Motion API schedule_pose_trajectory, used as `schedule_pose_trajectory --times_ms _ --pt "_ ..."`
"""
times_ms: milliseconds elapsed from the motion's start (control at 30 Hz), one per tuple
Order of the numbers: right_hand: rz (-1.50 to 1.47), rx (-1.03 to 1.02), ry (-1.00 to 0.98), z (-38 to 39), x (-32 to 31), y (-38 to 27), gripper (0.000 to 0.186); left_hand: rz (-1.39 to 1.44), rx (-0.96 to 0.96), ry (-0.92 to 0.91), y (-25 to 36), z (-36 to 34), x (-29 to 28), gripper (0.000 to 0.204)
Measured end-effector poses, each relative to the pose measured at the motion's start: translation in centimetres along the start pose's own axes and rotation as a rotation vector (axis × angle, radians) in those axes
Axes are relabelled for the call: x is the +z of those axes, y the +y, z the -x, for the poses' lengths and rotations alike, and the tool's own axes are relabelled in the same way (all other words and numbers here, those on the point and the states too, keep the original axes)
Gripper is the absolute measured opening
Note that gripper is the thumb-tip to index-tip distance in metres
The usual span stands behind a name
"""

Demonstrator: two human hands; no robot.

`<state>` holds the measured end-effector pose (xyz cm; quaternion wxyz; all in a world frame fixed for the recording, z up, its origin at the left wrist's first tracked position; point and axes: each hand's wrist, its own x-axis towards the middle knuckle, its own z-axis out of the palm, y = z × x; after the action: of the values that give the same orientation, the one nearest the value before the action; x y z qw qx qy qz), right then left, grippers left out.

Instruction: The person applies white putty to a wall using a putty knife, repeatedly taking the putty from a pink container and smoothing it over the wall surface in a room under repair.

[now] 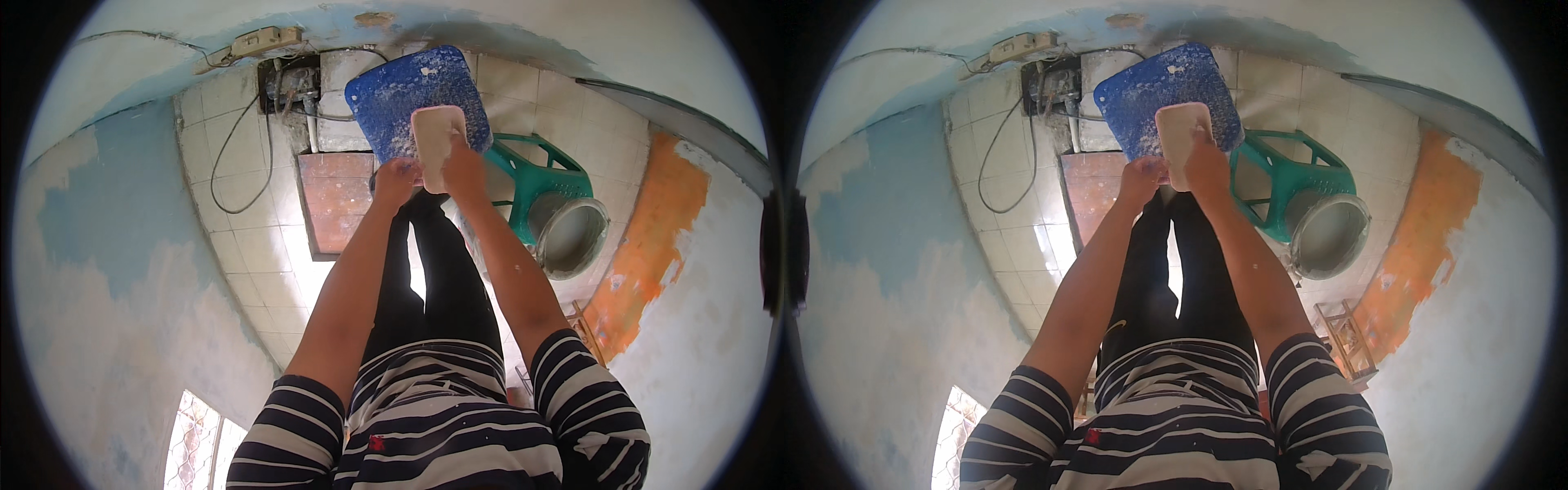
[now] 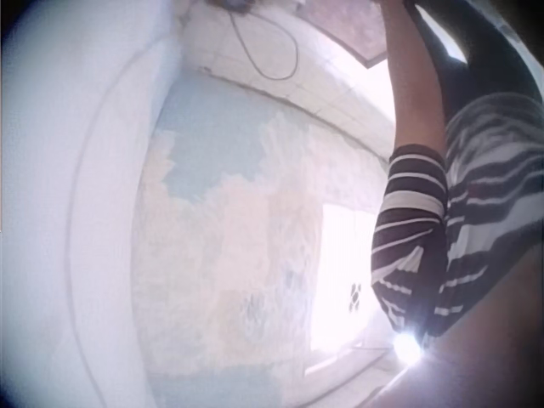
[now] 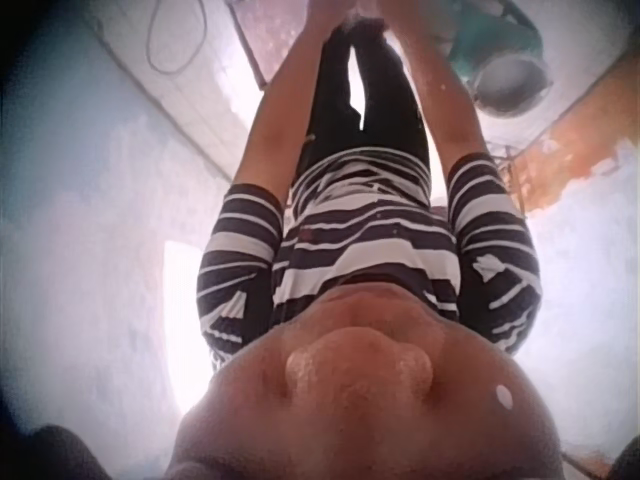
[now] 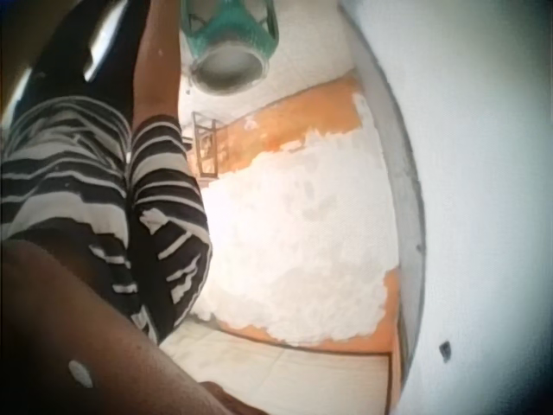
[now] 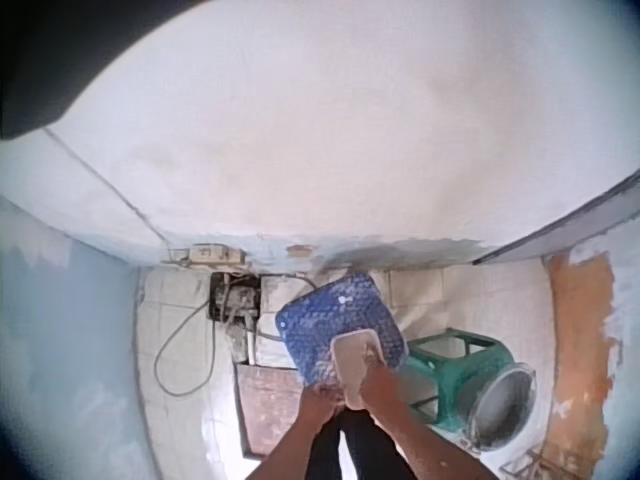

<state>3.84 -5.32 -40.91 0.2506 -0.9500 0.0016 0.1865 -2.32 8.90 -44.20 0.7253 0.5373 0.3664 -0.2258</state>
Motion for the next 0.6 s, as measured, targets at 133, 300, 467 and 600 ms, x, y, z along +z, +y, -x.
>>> schedule_pose_trajectory --times_ms 133,300,467,600 --pt "0.162 -0.122 -0.063 0.7 2.1 -1.5 0.054 -0.062 0.018 -0.02 0.6 0.2 0.4 0.016" --pt "-0.001 -0.02 -0.183 1.6 1.4 -2.3 0.046 -0.01 0.006 -0.027 -0.1 -0.1 -0.6 0.015" --pt "-0.044 0.015 -0.003 1.0 0.0 0.5 0.043 0.032 -0.044 0.015 0.9 0.4 0.3 0.014" --pt "0.08 -0.175 0.057 0.9 1.2 -0.7 0.044 -0.111 0.014 0.002 0.9 0.3 0.3 0.014"
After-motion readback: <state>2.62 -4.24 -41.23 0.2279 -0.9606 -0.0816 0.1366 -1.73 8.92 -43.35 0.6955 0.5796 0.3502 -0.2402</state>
